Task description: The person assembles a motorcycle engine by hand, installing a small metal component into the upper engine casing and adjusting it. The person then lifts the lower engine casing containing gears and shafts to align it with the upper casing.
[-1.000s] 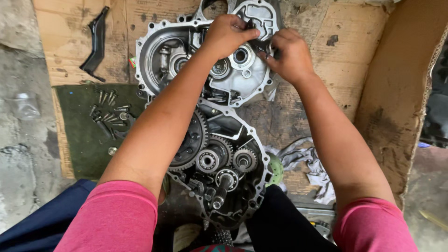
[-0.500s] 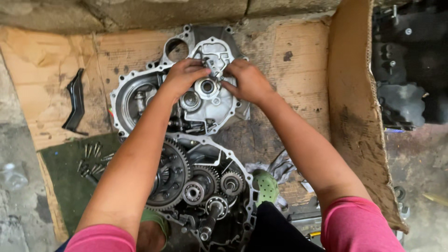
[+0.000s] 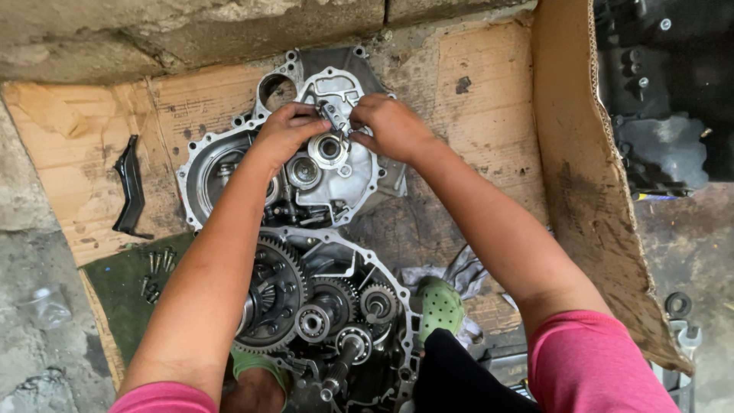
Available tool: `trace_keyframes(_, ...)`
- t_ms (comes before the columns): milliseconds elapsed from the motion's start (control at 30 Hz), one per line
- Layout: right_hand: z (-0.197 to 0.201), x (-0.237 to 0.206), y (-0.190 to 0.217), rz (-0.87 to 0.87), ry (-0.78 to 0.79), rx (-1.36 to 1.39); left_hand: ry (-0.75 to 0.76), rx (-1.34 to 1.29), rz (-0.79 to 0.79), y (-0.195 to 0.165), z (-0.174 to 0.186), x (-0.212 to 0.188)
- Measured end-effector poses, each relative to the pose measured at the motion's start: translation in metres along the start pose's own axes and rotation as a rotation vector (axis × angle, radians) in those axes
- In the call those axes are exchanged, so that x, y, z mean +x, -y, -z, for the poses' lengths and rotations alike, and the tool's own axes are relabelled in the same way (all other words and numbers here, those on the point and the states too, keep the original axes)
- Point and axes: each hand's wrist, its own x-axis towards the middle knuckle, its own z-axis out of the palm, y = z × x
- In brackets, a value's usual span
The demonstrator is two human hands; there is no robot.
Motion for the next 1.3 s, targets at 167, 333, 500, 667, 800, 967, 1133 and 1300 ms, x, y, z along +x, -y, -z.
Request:
trace_keyframes(167, 0.002, -0.001, 0.005, 0.052, -0.048, -0.015, -0.032, 0.021, 0.015, 0.003, 0.001, 0.002)
trace_keyframes(333, 0.003, 0.003, 0.003, -0.091, 0.069, 0.039, -0.088, 0.103, 0.065, 0.002, 0.002, 0.002)
trace_keyframes(500, -0.001, 0.005, 0.003, 0.006, 0.006, 0.039, -0.098, 0.089, 0.091, 0.001, 0.002, -0.002)
trace_keyframes(667, -0.002, 0.007, 0.004, -0.057, 0.068, -0.007, -0.100, 0.090, 0.100, -0.002, 0.003, -0.004)
trace_keyframes(800, -0.002, 0.008, 0.008, -0.057, 0.061, -0.029, -0.110, 0.100, 0.093, -0.002, 0.003, -0.005)
trace_keyframes(967, 0.002, 0.007, 0.008, 0.022, -0.014, -0.008, -0.129, 0.039, 0.067, 0.003, 0.001, 0.000)
trace_keyframes(1133, 0.001, 0.009, 0.005, -0.146, 0.137, -0.061, -0.080, -0.019, 0.032, 0.007, -0.001, 0.005)
trace_keyframes(1300, -0.004, 0.009, 0.003, 0.046, 0.027, -0.043, -0.100, -0.024, 0.062, 0.003, -0.002, -0.001)
